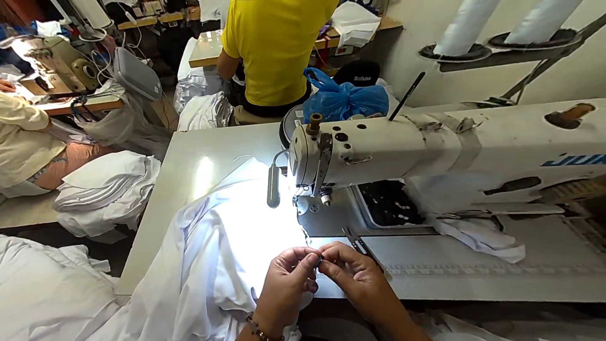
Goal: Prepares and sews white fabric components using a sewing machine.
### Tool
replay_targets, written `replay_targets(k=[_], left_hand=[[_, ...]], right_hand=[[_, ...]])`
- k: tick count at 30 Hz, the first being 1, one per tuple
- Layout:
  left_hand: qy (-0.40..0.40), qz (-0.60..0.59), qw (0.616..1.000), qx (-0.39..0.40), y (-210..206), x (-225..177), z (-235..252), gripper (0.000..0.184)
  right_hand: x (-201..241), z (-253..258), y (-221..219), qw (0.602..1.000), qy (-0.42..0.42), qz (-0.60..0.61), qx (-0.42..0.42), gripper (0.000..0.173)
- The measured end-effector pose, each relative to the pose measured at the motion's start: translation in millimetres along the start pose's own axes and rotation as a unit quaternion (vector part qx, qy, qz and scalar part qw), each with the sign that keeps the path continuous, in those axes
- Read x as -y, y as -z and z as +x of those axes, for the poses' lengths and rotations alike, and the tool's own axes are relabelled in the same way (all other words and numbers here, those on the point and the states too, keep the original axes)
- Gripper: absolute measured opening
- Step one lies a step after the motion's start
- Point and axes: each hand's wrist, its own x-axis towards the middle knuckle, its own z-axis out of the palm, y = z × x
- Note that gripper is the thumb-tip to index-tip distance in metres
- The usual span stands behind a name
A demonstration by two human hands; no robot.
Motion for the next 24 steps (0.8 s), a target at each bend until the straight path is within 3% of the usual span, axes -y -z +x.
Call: replay_targets(k=[5, 9, 14, 24], left_hand=[[-0.037, 0.043, 0.998, -0.025, 0, 7, 2, 0.006], [-0.058, 0.07, 0.996, -0.004, 2, 7, 1, 0.017], [-0.086, 0.1, 0.991, 0.003, 7, 8, 1, 0.012], [-0.037, 0.076, 0.995, -0.051, 5, 6, 1, 0.014]], right_hand=[[-5, -1, -2, 0.999, -0.005, -0.045, -0.024, 0.015], [-10, -1, -2, 0.995, 0.01, -0.089, -0.042, 0.013], [-10, 1, 1, 0.992, 0.033, -0.114, -0.042, 0.013], [-6, 1, 12, 0.984, 0.031, -0.171, -0.03, 0.016]])
